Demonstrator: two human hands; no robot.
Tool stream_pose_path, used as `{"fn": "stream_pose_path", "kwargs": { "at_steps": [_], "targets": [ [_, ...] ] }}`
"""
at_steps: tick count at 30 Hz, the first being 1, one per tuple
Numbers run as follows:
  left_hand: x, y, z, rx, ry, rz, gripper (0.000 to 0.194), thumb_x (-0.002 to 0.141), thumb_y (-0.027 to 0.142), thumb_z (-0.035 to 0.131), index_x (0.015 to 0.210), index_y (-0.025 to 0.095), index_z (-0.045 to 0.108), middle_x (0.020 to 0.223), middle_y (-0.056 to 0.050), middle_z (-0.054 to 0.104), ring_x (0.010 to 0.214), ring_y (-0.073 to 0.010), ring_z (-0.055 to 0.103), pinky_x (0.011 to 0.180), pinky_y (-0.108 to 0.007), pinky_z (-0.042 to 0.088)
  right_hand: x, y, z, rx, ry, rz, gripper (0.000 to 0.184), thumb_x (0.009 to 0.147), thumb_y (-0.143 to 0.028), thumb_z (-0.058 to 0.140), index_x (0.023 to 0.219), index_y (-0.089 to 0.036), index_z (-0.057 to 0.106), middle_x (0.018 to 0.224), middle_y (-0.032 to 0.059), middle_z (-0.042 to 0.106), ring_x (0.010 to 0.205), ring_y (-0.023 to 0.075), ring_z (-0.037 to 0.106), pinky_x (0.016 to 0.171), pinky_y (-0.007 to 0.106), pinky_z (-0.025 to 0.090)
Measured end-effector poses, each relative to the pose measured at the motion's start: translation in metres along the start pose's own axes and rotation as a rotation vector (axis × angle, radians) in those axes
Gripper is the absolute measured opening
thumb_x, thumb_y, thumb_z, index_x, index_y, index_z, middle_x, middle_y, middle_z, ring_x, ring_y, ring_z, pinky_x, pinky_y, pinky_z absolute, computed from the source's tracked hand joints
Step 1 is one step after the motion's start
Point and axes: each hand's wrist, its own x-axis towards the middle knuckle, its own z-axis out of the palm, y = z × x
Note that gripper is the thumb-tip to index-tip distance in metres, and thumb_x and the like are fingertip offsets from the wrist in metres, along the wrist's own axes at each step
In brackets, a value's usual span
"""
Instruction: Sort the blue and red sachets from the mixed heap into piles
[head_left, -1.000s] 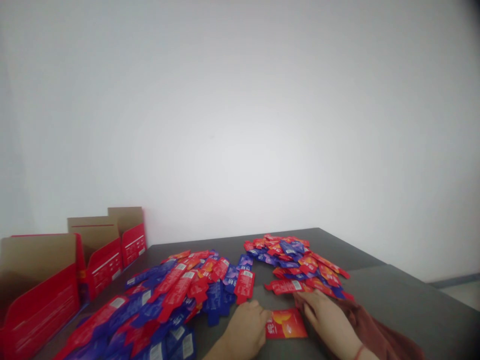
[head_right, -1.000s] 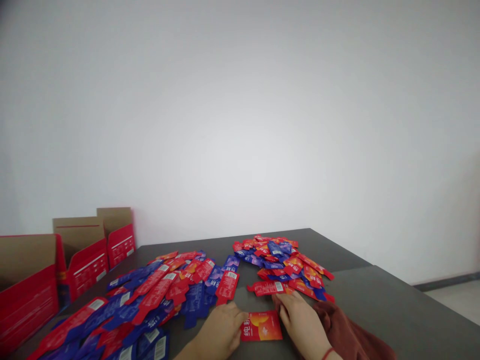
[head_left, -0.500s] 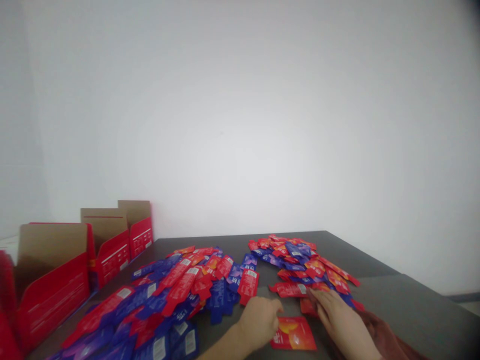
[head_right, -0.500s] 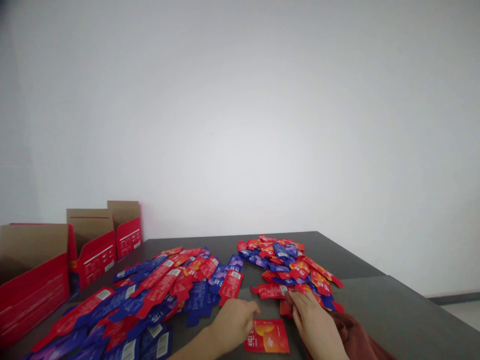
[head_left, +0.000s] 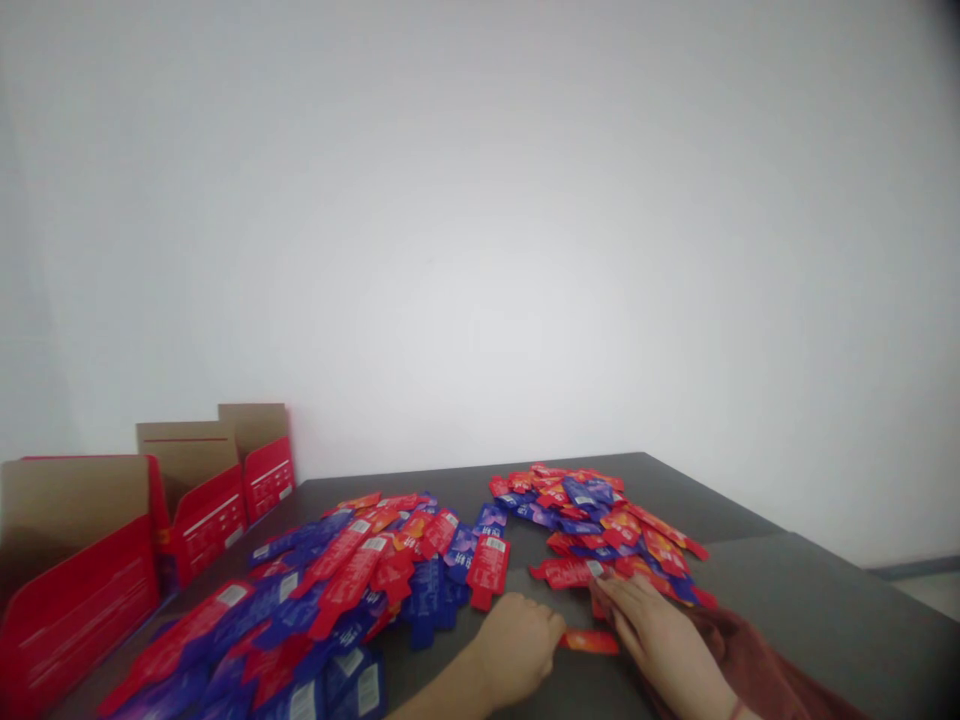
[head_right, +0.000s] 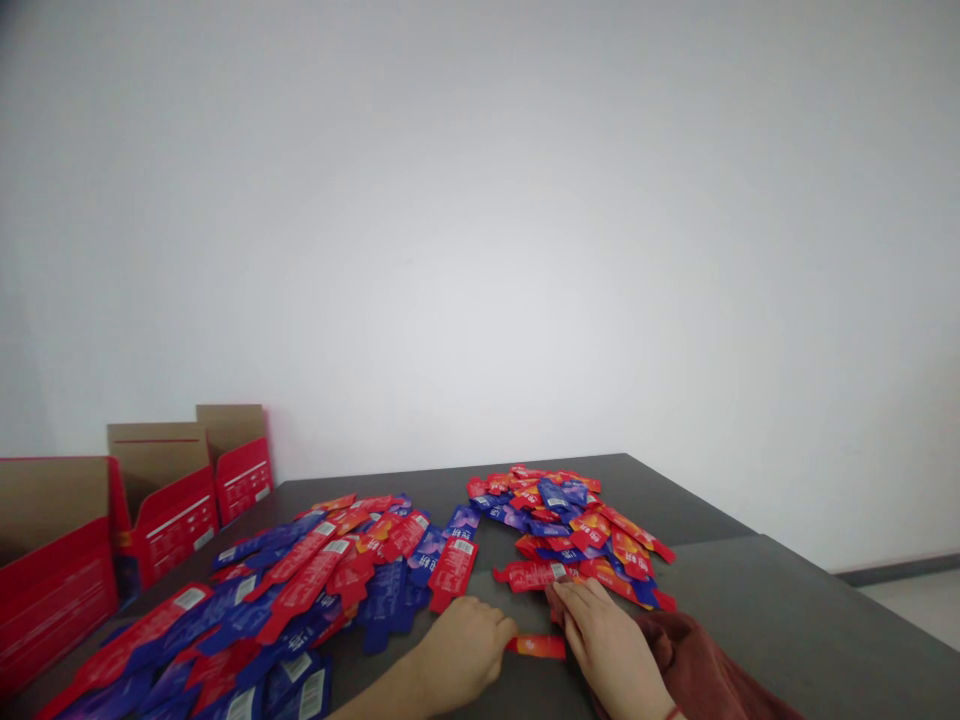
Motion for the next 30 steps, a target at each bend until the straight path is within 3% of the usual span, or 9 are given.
{"fn": "stream_pose_path", "kwargs": {
  "at_steps": [3,5,8,12,16,20,23,27,30],
  "targets": [
    [0.012,-0.007,-0.001,-0.274,0.082,-0.185,0.015,0.088,0.024,0.052,0.096,0.020,0.063,0.093,-0.003,0.069,0.085,-0.0210,0.064,0.076,-0.030,0.048,0.000,0.004,-0.005,0.014,0.057,0.035,0.040,0.091,-0.026,0.038,0.119,-0.022,0.066,0.121,0.0087,0.067,0.114,0.0239,0.059,0.101,0.041,0.044],
    [0.016,-0.013,0.001,-0.450,0.071,-0.279,0.016,0.085,0.022,0.053,0.097,0.020,0.063,0.092,0.000,0.068,0.085,-0.0185,0.063,0.075,-0.027,0.048,0.000,0.005,-0.007,0.042,0.072,0.067,0.041,0.092,-0.026,0.036,0.119,-0.022,0.066,0.121,0.0086,0.067,0.114,0.0237,0.059,0.101,0.041,0.044],
    [0.007,-0.021,0.006,-0.492,0.086,-0.357,0.029,0.081,0.017,0.055,0.108,0.018,0.063,0.099,-0.002,0.067,0.093,-0.0197,0.061,0.083,-0.030,0.048,-0.002,0.002,-0.006,0.102,-0.002,0.072,0.040,0.092,-0.026,0.037,0.117,-0.022,0.067,0.119,0.0076,0.068,0.112,0.0229,0.060,0.100,0.039,0.044],
    [-0.023,-0.024,0.018,-0.403,0.267,-0.263,0.041,0.076,0.005,0.053,0.113,0.020,0.063,0.122,-0.005,0.059,0.116,-0.0192,0.052,0.101,-0.030,0.038,-0.004,-0.008,0.001,0.139,-0.151,-0.004,0.037,0.093,-0.024,0.038,0.116,-0.021,0.067,0.120,0.0057,0.068,0.113,0.0204,0.058,0.102,0.035,0.040],
    [-0.042,-0.019,0.030,-0.364,0.228,-0.216,0.033,0.083,0.006,0.051,0.107,0.021,0.067,0.119,-0.004,0.063,0.112,-0.0192,0.054,0.100,-0.031,0.040,0.004,-0.029,0.016,-0.038,-0.200,-0.053,0.034,0.090,-0.011,0.039,0.105,-0.019,0.069,0.107,0.0058,0.071,0.102,0.0205,0.062,0.093,0.032,0.043],
    [-0.040,-0.015,0.037,-0.288,0.193,-0.220,0.032,0.088,0.008,0.048,0.111,0.021,0.066,0.124,-0.004,0.063,0.115,-0.0209,0.054,0.101,-0.034,0.040,0.017,-0.066,0.043,-0.253,-0.208,-0.132,0.029,0.083,-0.002,0.044,0.084,-0.017,0.069,0.087,0.0068,0.072,0.088,0.0234,0.062,0.080,0.033,0.044],
    [-0.038,-0.016,0.037,-0.247,0.179,-0.208,0.034,0.089,0.009,0.046,0.116,0.021,0.065,0.125,-0.005,0.062,0.117,-0.0214,0.054,0.101,-0.035,0.040,0.016,-0.086,0.056,-0.245,-0.223,-0.199,0.027,0.082,-0.004,0.049,0.091,-0.018,0.069,0.092,0.0044,0.072,0.089,0.0220,0.061,0.079,0.031,0.044],
    [-0.037,-0.017,0.034,-0.214,0.150,-0.201,0.035,0.089,0.009,0.046,0.117,0.023,0.064,0.127,-0.003,0.062,0.117,-0.0220,0.053,0.101,-0.037,0.040,-0.006,-0.072,0.041,-0.162,-0.229,-0.274,0.038,0.079,-0.004,0.050,0.108,-0.022,0.068,0.110,0.0008,0.071,0.099,0.0205,0.060,0.090,0.030,0.043],
    [-0.035,-0.015,0.031,-0.221,0.142,-0.196,0.034,0.087,0.008,0.050,0.113,0.023,0.066,0.124,-0.003,0.064,0.117,-0.0228,0.053,0.101,-0.037,0.040,-0.016,-0.046,0.017,-0.196,-0.274,-0.192,0.044,0.080,-0.003,0.045,0.117,-0.015,0.066,0.120,0.0068,0.068,0.109,0.0231,0.060,0.098,0.034,0.042]
  ]
}}
